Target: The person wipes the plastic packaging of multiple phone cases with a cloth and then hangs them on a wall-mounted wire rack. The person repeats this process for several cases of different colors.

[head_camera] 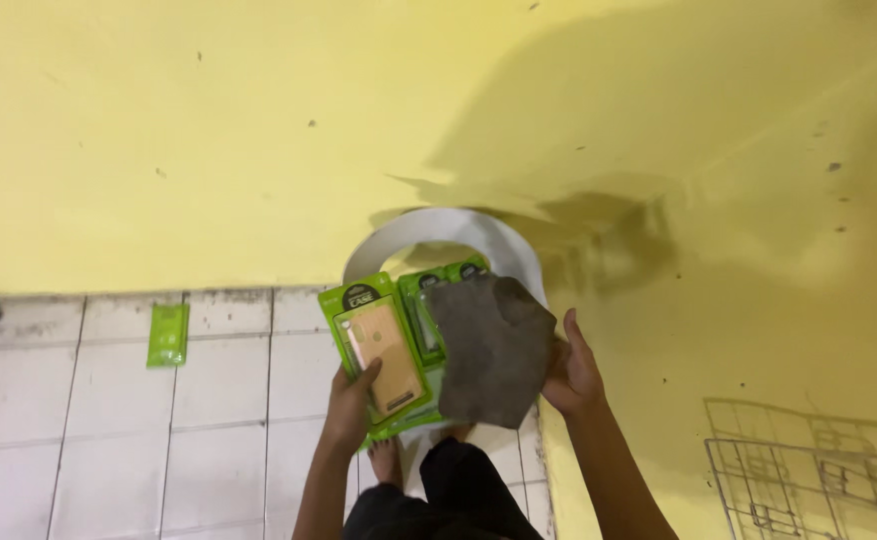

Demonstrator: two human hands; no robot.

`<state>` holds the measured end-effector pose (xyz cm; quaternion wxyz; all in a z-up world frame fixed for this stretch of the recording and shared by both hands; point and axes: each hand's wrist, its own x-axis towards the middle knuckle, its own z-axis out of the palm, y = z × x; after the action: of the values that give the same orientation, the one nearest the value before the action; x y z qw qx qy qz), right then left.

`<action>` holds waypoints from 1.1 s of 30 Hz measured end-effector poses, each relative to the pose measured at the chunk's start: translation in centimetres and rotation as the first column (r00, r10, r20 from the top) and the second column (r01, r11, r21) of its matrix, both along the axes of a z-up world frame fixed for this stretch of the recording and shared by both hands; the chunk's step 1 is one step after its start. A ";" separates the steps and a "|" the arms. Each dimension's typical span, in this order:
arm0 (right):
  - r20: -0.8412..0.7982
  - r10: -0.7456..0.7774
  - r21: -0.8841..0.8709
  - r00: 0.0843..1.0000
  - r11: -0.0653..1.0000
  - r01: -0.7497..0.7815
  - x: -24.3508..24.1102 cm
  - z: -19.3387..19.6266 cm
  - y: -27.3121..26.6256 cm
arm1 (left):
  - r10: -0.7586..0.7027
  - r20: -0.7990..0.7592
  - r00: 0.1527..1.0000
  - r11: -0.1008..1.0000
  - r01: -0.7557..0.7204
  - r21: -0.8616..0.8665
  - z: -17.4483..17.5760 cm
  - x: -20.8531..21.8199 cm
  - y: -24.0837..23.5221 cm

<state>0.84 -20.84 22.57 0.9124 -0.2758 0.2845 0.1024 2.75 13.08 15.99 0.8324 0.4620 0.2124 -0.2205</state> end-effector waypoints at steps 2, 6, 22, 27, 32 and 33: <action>0.072 -0.035 0.122 0.997 0.992 0.026 -0.7 2.4 0.6 | 0.020 -0.011 1.000 0.986 -0.021 -0.166 1.7 1.1 -1.2; 0.263 -0.166 0.224 0.950 0.969 0.108 -2.6 6.2 1.3 | 0.013 -0.026 1.000 0.930 -0.022 -0.368 5.3 1.8 -2.6; 0.250 0.560 -0.885 0.790 -0.198 0.421 -0.3 19.3 16.8 | -0.157 0.248 0.956 0.871 0.252 -0.422 18.9 -1.3 -6.7; 0.212 0.555 -0.922 0.804 -0.161 0.353 2.9 21.4 16.6 | -0.188 0.307 0.933 0.895 0.291 -0.338 20.7 -0.7 -6.6; 0.222 0.664 -0.886 0.714 -0.168 0.432 1.5 21.4 18.2 | -0.034 0.397 0.917 0.899 0.201 -0.388 21.4 -0.5 -6.2; 0.191 0.668 -0.873 0.719 -0.219 0.436 1.0 21.4 18.5 | -0.003 0.414 0.910 0.895 0.187 -0.404 21.2 -0.7 -6.0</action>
<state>1.85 -2.38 43.98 0.3447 -0.9151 -0.1321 -0.1624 2.09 7.04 37.19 0.9278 0.3097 -0.0414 -0.2037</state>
